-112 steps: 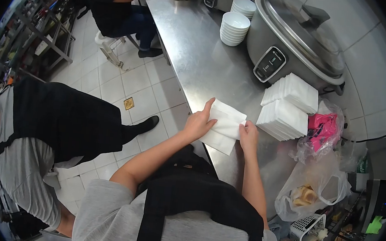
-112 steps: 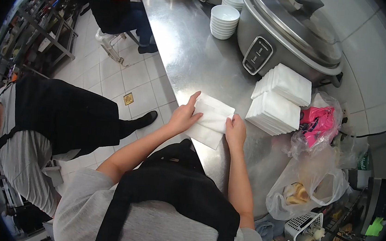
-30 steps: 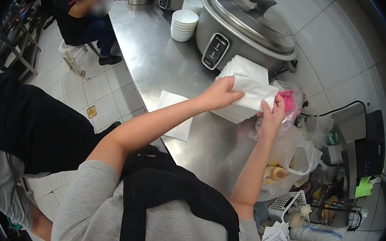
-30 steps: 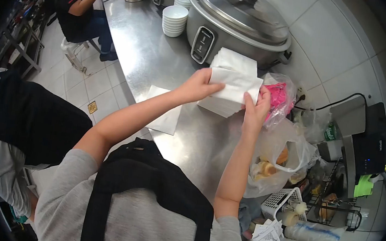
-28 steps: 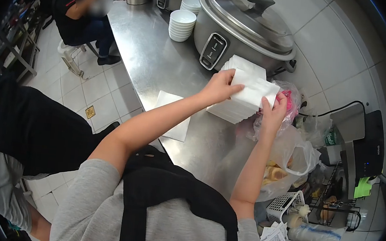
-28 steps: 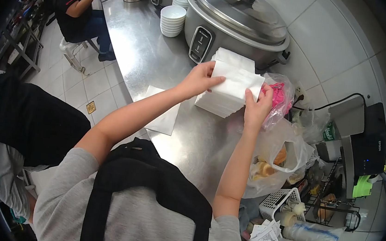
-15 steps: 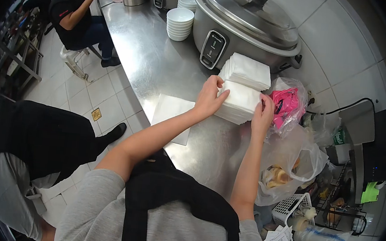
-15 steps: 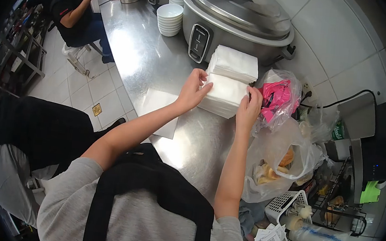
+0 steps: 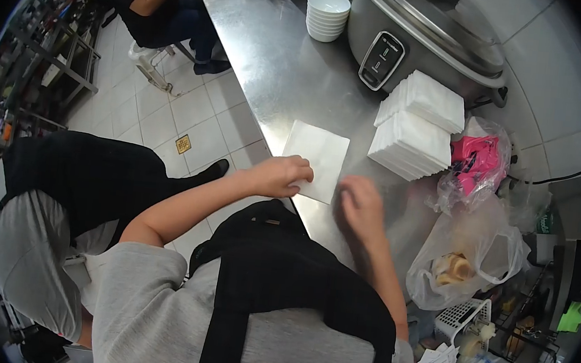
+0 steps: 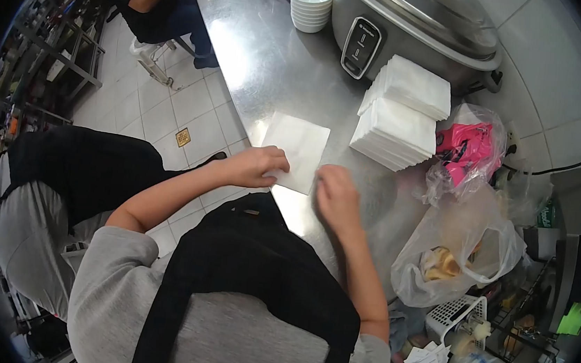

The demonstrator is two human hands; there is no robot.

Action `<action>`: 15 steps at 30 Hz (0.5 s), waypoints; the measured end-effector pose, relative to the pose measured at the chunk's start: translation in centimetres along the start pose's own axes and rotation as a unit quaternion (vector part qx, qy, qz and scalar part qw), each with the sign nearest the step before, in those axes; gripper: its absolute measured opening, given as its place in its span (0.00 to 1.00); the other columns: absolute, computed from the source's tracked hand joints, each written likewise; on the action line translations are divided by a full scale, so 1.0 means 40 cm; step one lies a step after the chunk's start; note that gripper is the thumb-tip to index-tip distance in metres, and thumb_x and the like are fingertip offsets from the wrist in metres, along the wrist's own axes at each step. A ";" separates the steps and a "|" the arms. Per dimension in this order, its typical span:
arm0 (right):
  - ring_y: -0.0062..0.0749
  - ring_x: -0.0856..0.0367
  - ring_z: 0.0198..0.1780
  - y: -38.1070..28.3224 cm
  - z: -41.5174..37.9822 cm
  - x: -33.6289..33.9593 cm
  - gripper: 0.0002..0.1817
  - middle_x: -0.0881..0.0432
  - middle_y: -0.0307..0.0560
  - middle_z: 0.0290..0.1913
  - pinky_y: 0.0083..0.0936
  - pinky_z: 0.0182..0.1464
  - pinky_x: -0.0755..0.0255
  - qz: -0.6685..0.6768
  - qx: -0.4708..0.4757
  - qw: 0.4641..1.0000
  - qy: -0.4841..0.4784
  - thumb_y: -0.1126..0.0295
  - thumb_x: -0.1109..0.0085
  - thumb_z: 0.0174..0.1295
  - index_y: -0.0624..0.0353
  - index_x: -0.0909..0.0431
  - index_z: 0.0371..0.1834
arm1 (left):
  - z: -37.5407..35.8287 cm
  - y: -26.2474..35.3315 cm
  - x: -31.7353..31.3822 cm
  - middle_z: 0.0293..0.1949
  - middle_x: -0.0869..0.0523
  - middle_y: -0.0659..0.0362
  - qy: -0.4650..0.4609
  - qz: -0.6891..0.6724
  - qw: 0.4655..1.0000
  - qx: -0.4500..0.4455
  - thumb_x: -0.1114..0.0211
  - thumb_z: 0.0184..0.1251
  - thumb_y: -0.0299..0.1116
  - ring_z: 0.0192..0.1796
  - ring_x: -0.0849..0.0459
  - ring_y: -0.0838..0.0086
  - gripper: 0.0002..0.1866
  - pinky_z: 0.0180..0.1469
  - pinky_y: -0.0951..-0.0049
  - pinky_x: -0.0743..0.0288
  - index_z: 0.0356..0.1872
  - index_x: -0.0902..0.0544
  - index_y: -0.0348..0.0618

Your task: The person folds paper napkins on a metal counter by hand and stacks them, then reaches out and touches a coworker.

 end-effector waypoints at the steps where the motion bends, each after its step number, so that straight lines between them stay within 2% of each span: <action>1: 0.48 0.24 0.52 -0.028 0.001 -0.045 0.12 0.21 0.53 0.48 0.36 0.54 0.29 0.006 0.013 0.999 -0.040 0.79 0.46 0.53 0.62 0.23 0.42 | 0.001 -0.004 -0.008 0.37 0.21 0.58 0.000 -0.001 1.000 -0.001 0.39 0.51 0.26 0.45 0.21 0.65 0.08 0.44 0.63 0.23 0.34 0.22 0.42; 3: 0.48 0.24 0.53 -0.019 -0.004 -0.060 0.13 0.21 0.53 0.48 0.35 0.55 0.29 0.009 0.005 0.999 -0.043 0.79 0.46 0.53 0.62 0.23 0.43 | 0.010 0.015 -0.033 0.34 0.23 0.58 -0.006 0.095 0.994 -0.045 0.40 0.51 0.26 0.43 0.22 0.65 0.06 0.39 0.64 0.23 0.32 0.24 0.41; 6: 0.47 0.25 0.53 0.005 -0.006 -0.065 0.14 0.21 0.52 0.50 0.35 0.55 0.30 0.020 -0.005 0.998 -0.054 0.78 0.46 0.54 0.62 0.24 0.45 | 0.019 0.015 -0.038 0.31 0.25 0.59 0.008 0.121 0.991 -0.063 0.41 0.51 0.25 0.40 0.22 0.65 0.03 0.38 0.63 0.23 0.27 0.25 0.41; 10: 0.46 0.25 0.55 0.041 -0.017 -0.024 0.15 0.22 0.52 0.51 0.34 0.56 0.30 0.001 -0.041 0.999 -0.034 0.79 0.46 0.53 0.62 0.23 0.46 | 0.031 -0.014 -0.026 0.29 0.23 0.58 0.013 0.102 0.994 -0.032 0.40 0.50 0.26 0.37 0.20 0.64 0.03 0.37 0.64 0.24 0.26 0.24 0.40; 13: 0.45 0.24 0.56 0.033 -0.011 -0.023 0.16 0.22 0.52 0.53 0.32 0.58 0.32 -0.020 -0.055 0.998 -0.029 0.80 0.45 0.52 0.61 0.23 0.46 | 0.035 -0.075 -0.019 0.29 0.19 0.54 -0.022 -0.066 0.997 0.044 0.39 0.50 0.29 0.34 0.18 0.63 0.06 0.38 0.68 0.25 0.28 0.22 0.39; 15: 0.47 0.26 0.56 -0.017 0.021 -0.027 0.16 0.22 0.52 0.53 0.36 0.57 0.32 0.003 0.008 1.000 0.030 0.79 0.46 0.52 0.60 0.23 0.46 | 0.040 -0.084 -0.006 0.30 0.19 0.54 -0.029 -0.092 0.994 0.049 0.39 0.51 0.29 0.35 0.18 0.64 0.06 0.39 0.68 0.25 0.29 0.22 0.39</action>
Point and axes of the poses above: each hand's wrist, its own z-axis towards the middle knuckle, its own x-axis out of the back of the hand, y = z × x, the point moved 10 cm from there along z, towards the middle knuckle
